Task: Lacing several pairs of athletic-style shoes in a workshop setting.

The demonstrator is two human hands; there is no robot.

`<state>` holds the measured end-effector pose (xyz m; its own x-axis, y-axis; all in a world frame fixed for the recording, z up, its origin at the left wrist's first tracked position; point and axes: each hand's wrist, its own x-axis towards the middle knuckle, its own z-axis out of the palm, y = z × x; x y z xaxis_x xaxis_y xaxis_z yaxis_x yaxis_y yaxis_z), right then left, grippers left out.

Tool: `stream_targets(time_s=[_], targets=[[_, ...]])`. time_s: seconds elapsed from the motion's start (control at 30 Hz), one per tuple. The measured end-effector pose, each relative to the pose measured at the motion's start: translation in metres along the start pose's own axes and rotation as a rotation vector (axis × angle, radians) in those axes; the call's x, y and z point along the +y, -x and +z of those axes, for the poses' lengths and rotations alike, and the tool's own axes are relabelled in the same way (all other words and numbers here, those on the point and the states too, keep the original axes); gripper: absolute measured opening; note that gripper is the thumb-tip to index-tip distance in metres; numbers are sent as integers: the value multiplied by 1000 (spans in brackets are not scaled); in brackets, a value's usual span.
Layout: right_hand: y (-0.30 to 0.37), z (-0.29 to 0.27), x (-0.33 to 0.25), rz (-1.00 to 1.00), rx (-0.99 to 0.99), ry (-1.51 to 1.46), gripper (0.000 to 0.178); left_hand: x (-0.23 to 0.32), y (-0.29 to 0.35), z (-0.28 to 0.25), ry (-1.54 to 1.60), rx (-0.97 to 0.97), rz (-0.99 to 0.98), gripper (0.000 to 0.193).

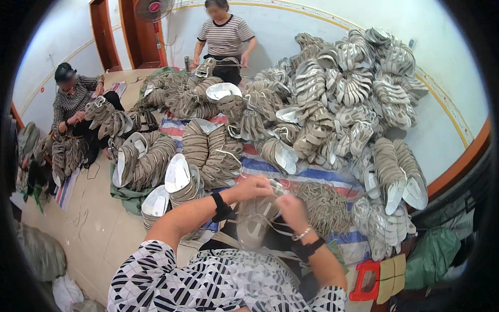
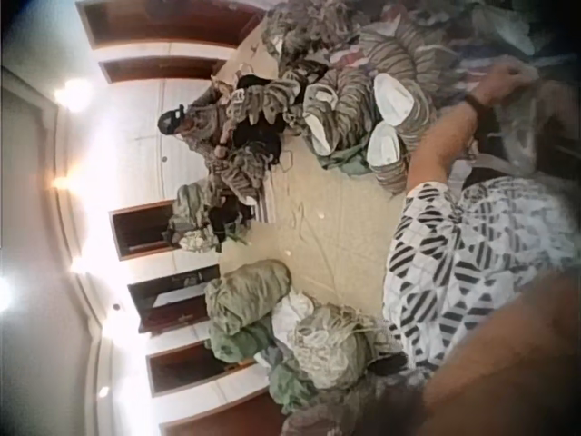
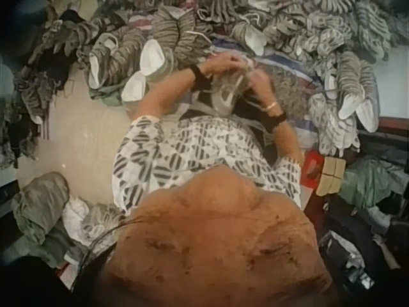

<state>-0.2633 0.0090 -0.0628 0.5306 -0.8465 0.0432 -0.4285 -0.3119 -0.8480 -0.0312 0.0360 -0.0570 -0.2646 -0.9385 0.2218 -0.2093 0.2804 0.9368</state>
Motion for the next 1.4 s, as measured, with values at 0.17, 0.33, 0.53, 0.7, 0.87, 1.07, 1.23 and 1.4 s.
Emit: stream_targets(time_s=[0.17, 0.33, 0.53, 0.7, 0.87, 1.07, 1.23, 1.4], targets=[[-4, -23, -38, 229, 5, -832, 12, 0, 12, -3, 118, 59, -6, 17], [10, 27, -42, 238, -271, -824, 13, 0, 13, 8, 83, 90, 48, 19], [12, 22, -44, 218, -365, -700, 26, 18, 16, 14, -475, 257, 201, 16], [32, 6, -84, -260, -193, -81, 16, 8, 22, 27, -644, 423, -67, 21], [32, -41, -131, -701, 268, 93, 9, 12, 32, 25, -635, 435, -5, 19], [-26, -1, -48, -616, 31, 211, 11, 12, 25, 37, -679, 450, 120, 14], [-26, 13, -33, -222, -223, -181, 19, 24, 30, 38, -732, 397, -8, 19], [-19, 11, -17, -70, -233, -389, 22, 34, 26, 40, -914, 335, -1, 26]])
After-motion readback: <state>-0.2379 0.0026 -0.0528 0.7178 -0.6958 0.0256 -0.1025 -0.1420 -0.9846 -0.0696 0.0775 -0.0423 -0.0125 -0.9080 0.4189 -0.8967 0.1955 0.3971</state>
